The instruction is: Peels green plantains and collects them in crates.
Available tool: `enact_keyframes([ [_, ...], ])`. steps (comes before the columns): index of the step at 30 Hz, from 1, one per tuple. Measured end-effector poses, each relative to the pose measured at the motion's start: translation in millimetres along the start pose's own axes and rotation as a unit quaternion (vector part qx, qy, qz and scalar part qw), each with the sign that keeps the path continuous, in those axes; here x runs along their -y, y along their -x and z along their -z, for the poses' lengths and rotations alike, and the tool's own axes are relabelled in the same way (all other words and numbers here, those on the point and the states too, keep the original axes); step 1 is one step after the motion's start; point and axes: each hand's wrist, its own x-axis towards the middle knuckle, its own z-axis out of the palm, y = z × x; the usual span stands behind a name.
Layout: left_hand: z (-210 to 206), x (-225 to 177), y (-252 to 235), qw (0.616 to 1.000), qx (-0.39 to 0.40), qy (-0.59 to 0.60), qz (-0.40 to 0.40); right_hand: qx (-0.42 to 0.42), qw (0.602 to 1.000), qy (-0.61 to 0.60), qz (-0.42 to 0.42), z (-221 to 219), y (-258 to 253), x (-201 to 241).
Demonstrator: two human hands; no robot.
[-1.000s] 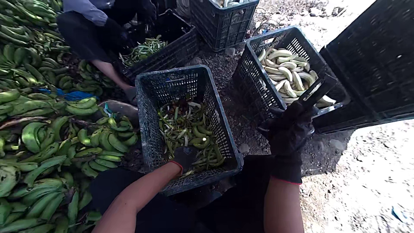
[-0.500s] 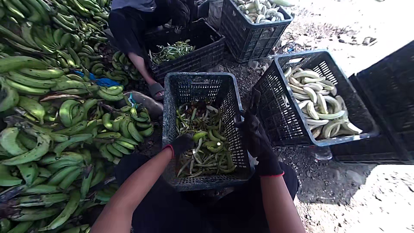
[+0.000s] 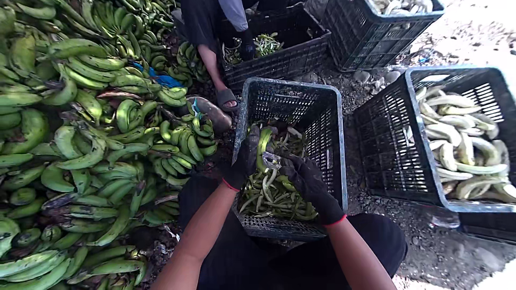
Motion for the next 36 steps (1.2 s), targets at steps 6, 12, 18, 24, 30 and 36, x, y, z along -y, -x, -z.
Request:
enact_keyframes([
  [6, 2, -7, -4, 0.997, -0.036, -0.069, 0.01, -0.056, 0.998, 0.002, 0.008, -5, 5, 7],
  [12, -11, 5, 7, 0.976, -0.068, -0.206, 0.006, -0.023, 0.991, -0.045, -0.124, -7, -9, 13],
  [18, -49, 19, -4, 0.973, -0.148, -0.087, 0.152, -0.109, 0.974, -0.04, -0.193, -11, -18, 0],
  [24, -56, 29, 10, 0.974, -0.11, 0.075, 0.183, -0.157, 0.957, -0.122, -0.209, 7, -6, -31],
  [30, -26, 13, -4, 0.993, -0.08, 0.043, 0.077, -0.1, 0.973, -0.165, -0.127, 11, -3, -7],
  [36, -12, 13, 3, 0.99, -0.084, -0.096, -0.053, 0.025, 0.989, -0.096, -0.106, -11, 5, 3],
])
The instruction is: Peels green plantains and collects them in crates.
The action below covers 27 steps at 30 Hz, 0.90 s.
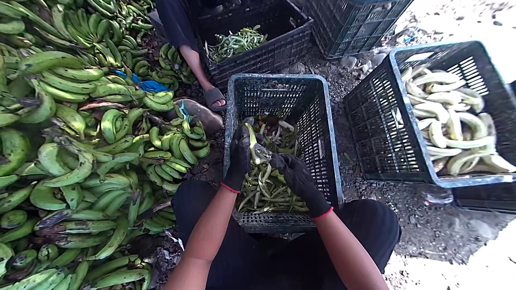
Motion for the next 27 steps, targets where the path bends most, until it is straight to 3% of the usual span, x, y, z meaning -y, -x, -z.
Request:
enact_keyframes([
  [3, 8, 6, 0, 0.998, -0.005, -0.006, -0.063, 0.006, 0.999, 0.042, 0.024, -1, 9, 5],
  [6, -1, 0, 4, 0.998, 0.013, -0.018, -0.06, -0.028, 0.999, 0.045, 0.001, 1, 4, 10],
  [8, -12, -3, 9, 0.997, 0.052, 0.045, 0.025, -0.088, 0.995, 0.04, -0.014, -1, -6, 6],
  [11, -23, 0, 11, 0.965, 0.08, 0.169, 0.182, -0.147, 0.987, 0.05, -0.027, -1, -14, -3],
  [13, -22, -4, 10, 0.953, 0.12, 0.179, 0.212, -0.153, 0.987, 0.04, -0.032, 0, -13, -6],
  [17, -26, 0, 24, 0.954, 0.218, 0.061, 0.197, -0.164, 0.982, -0.079, -0.046, 13, -4, -19],
  [21, -19, -2, 8, 0.98, 0.102, 0.099, 0.139, -0.137, 0.986, -0.089, -0.012, 14, -3, -12],
  [24, -10, 0, 5, 0.996, 0.017, 0.082, -0.009, -0.091, 0.996, -0.022, 0.011, 0, -6, -1],
  [27, -9, 10, 4, 0.989, -0.109, 0.069, -0.071, -0.038, 0.998, 0.049, -0.008, -9, 1, 10],
])
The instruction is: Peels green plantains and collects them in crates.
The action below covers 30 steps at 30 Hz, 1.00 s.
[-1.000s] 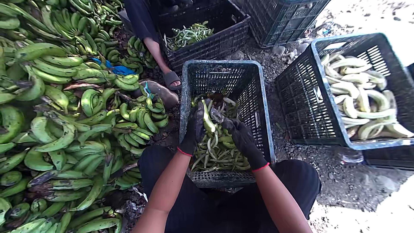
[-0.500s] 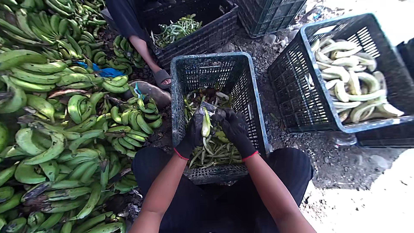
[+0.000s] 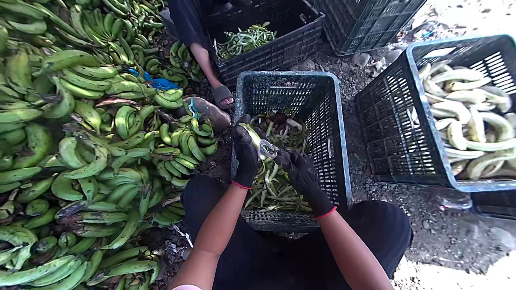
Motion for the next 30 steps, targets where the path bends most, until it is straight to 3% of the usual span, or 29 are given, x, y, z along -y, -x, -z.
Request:
enact_keyframes([
  [2, -5, -6, -6, 0.995, -0.097, -0.01, -0.032, -0.006, 1.0, 0.021, 0.009, -2, 5, 4],
  [4, -5, -8, -7, 0.993, -0.108, -0.007, -0.048, -0.005, 1.0, 0.02, 0.007, -1, 6, 8],
  [7, -10, -17, 1, 0.999, 0.033, -0.024, 0.012, -0.049, 0.999, -0.024, -0.001, -2, -4, 3],
  [9, -8, -17, 4, 0.982, 0.138, -0.007, 0.127, -0.086, 0.996, -0.039, -0.005, 2, -13, -5],
  [11, -12, -14, 1, 0.959, 0.181, -0.005, 0.218, -0.096, 0.994, -0.056, 0.004, 9, -11, -13],
  [18, -9, -14, 12, 0.905, 0.33, -0.083, 0.255, -0.08, 0.99, -0.118, 0.007, 12, 0, -17],
  [21, -8, -5, 14, 0.932, 0.278, -0.04, 0.231, -0.077, 0.983, -0.168, -0.011, 16, -1, -17],
  [23, -10, -11, 4, 0.964, 0.201, -0.001, 0.172, -0.076, 0.983, -0.17, -0.002, 15, 0, -17],
  [25, -15, -16, -7, 0.987, 0.094, -0.037, 0.126, -0.083, 0.987, -0.139, 0.018, 11, -5, -15],
  [27, -16, -15, -3, 0.978, 0.042, -0.163, 0.127, -0.081, 0.993, -0.084, 0.015, 6, -10, -15],
  [30, -12, -1, 7, 0.924, 0.098, -0.35, 0.118, -0.081, 0.997, -0.004, -0.009, 3, -6, -16],
])
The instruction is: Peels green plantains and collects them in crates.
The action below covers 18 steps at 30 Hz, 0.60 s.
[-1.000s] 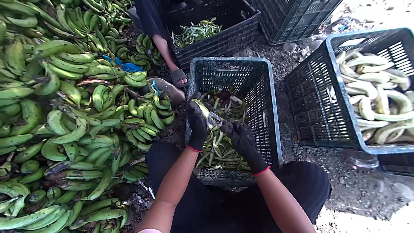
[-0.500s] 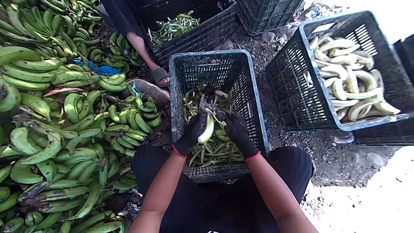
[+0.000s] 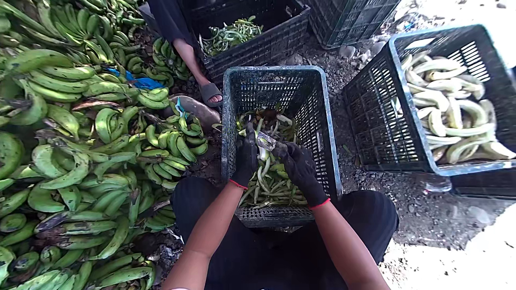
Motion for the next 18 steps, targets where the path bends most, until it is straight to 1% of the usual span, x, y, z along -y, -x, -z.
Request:
enact_keyframes([
  [1, -2, 2, 0, 1.0, 0.001, -0.022, -0.007, -0.006, 1.0, 0.014, -0.004, 1, 2, -1],
  [2, -4, 0, 0, 1.0, -0.018, 0.01, 0.004, -0.004, 1.0, 0.026, -0.011, 3, 3, -2],
  [3, -6, -5, 0, 0.994, -0.052, 0.095, 0.024, -0.011, 0.999, 0.041, -0.009, 5, 5, -4],
  [4, -7, -10, 0, 0.973, -0.085, 0.209, 0.049, -0.021, 0.998, 0.057, -0.002, 5, 6, -5],
  [5, -4, -15, 0, 0.948, -0.102, 0.294, 0.067, -0.035, 0.996, 0.075, 0.011, 4, 7, -5],
  [6, -1, -16, 1, 0.933, -0.11, 0.333, 0.076, -0.045, 0.995, 0.087, 0.023, 2, 7, -5],
  [8, 3, -10, 3, 0.928, -0.12, 0.343, 0.08, -0.062, 0.993, 0.092, 0.049, -1, 7, -3],
  [11, 7, -10, 2, 0.937, -0.147, 0.302, 0.096, -0.066, 0.991, 0.097, 0.061, -3, 7, 2],
  [15, 11, -11, 1, 0.955, -0.125, 0.251, 0.094, -0.087, 0.99, 0.091, 0.065, -4, 6, 4],
  [18, 9, -11, 2, 0.969, -0.062, 0.234, 0.047, -0.061, 0.996, 0.062, 0.03, 0, 3, 5],
])
